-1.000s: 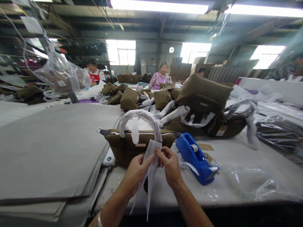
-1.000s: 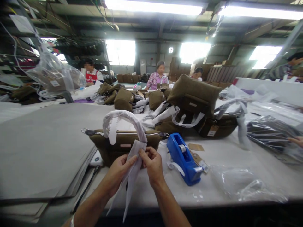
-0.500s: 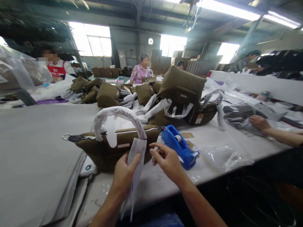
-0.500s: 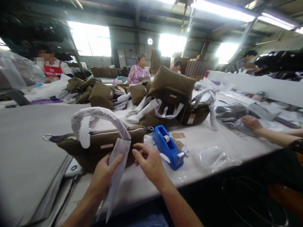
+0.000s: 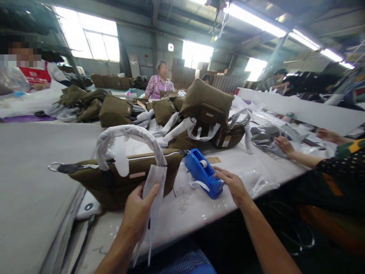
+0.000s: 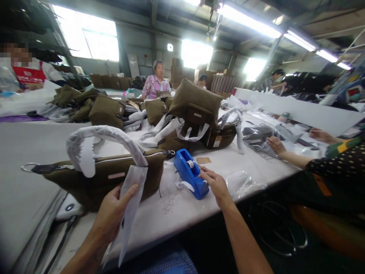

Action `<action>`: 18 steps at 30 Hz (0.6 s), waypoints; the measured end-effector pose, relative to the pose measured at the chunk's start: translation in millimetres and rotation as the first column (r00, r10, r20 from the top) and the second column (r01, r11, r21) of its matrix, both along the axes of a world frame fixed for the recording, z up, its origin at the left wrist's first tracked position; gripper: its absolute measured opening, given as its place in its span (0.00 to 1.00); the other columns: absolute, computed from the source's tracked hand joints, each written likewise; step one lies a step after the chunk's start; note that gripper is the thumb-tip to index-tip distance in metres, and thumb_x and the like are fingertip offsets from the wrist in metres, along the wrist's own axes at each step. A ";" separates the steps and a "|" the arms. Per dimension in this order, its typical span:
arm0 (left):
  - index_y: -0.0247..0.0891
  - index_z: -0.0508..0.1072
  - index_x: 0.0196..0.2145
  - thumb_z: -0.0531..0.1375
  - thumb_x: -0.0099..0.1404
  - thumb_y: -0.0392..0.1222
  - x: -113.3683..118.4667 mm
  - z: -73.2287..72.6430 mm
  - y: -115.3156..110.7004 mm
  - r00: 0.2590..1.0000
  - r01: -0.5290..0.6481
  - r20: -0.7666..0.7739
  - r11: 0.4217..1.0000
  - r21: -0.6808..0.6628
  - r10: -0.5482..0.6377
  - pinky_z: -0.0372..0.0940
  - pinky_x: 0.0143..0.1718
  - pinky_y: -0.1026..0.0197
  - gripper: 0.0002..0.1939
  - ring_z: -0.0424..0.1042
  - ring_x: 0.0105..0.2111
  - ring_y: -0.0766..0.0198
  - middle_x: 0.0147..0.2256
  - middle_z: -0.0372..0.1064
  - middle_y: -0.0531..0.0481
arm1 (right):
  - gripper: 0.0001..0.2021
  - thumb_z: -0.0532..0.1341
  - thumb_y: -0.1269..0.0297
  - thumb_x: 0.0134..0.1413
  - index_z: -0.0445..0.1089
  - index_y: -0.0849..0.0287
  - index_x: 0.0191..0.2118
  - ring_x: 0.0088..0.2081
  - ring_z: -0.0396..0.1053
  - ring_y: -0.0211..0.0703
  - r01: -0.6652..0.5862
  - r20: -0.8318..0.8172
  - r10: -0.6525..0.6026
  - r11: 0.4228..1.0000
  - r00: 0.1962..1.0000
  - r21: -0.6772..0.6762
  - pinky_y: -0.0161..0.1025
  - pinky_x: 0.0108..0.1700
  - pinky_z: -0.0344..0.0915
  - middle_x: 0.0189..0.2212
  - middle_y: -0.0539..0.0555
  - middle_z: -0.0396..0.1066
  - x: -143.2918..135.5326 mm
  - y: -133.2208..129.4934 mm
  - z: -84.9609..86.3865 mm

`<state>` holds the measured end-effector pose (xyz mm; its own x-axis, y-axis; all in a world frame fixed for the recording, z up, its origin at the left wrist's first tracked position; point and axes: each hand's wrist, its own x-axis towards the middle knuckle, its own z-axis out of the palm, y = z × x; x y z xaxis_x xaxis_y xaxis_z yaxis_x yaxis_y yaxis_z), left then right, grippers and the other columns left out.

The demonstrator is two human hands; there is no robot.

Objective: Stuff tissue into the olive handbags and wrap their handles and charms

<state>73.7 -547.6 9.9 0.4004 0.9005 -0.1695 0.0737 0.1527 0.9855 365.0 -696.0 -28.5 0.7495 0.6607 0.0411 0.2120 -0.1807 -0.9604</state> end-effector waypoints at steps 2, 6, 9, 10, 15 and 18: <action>0.34 0.77 0.49 0.68 0.57 0.59 -0.8 -0.1 0.4 1.000 0.006 0.003 1.000 -0.009 -0.006 0.68 0.49 0.55 0.30 0.77 0.48 0.47 0.47 0.79 0.41 | 0.20 0.69 0.45 0.46 0.82 0.60 0.30 0.56 0.71 0.60 0.005 -0.074 -0.002 0.999 0.997 0.041 0.52 0.59 0.64 0.55 0.61 0.74 -2.0 1.0 4.4; 0.34 0.77 0.49 0.68 0.57 0.60 -2.3 -1.7 2.4 0.999 0.015 -0.036 1.000 0.003 -0.015 0.68 0.50 0.53 0.31 0.76 0.48 0.46 0.47 0.79 0.41 | 0.17 0.72 0.48 0.45 0.82 0.59 0.31 0.59 0.69 0.57 0.086 -0.144 -0.066 0.988 0.987 0.132 0.47 0.59 0.64 0.59 0.60 0.70 -8.1 -12.2 22.5; 0.34 0.77 0.49 0.68 0.57 0.61 -2.4 -3.5 3.9 0.999 0.023 -0.041 1.000 0.018 -0.022 0.68 0.50 0.53 0.31 0.76 0.48 0.45 0.47 0.79 0.41 | 0.15 0.74 0.51 0.44 0.82 0.58 0.32 0.57 0.69 0.54 0.189 -0.166 -0.157 0.961 0.974 0.202 0.44 0.57 0.66 0.58 0.59 0.71 -14.3 -34.5 36.6; 0.34 0.77 0.49 0.68 0.57 0.61 -2.3 -4.1 4.4 0.999 0.020 -0.040 1.000 0.019 -0.019 0.68 0.49 0.53 0.31 0.77 0.48 0.46 0.47 0.79 0.41 | 0.16 0.75 0.51 0.43 0.82 0.58 0.33 0.54 0.71 0.52 0.210 -0.181 -0.175 0.957 0.968 0.199 0.43 0.55 0.68 0.55 0.59 0.73 -16.3 -42.7 38.7; 0.36 0.77 0.49 0.69 0.57 0.61 -2.7 -7.5 6.8 0.999 0.012 -0.044 1.000 0.029 -0.010 0.68 0.48 0.56 0.30 0.77 0.47 0.48 0.46 0.80 0.43 | 0.24 0.74 0.44 0.42 0.81 0.61 0.36 0.26 0.68 0.36 0.151 -0.275 -0.135 0.988 0.952 0.036 0.36 0.31 0.70 0.32 0.57 0.77 -23.4 -69.2 13.8; 0.37 0.77 0.49 0.69 0.57 0.60 -3.2 -8.2 7.7 0.999 0.012 -0.051 1.000 0.028 -0.011 0.68 0.47 0.57 0.30 0.77 0.46 0.49 0.44 0.80 0.45 | 0.26 0.71 0.40 0.44 0.80 0.63 0.34 0.22 0.64 0.36 0.148 -0.181 -0.142 0.989 0.973 0.020 0.34 0.25 0.63 0.26 0.55 0.74 -24.0 -66.7 -18.7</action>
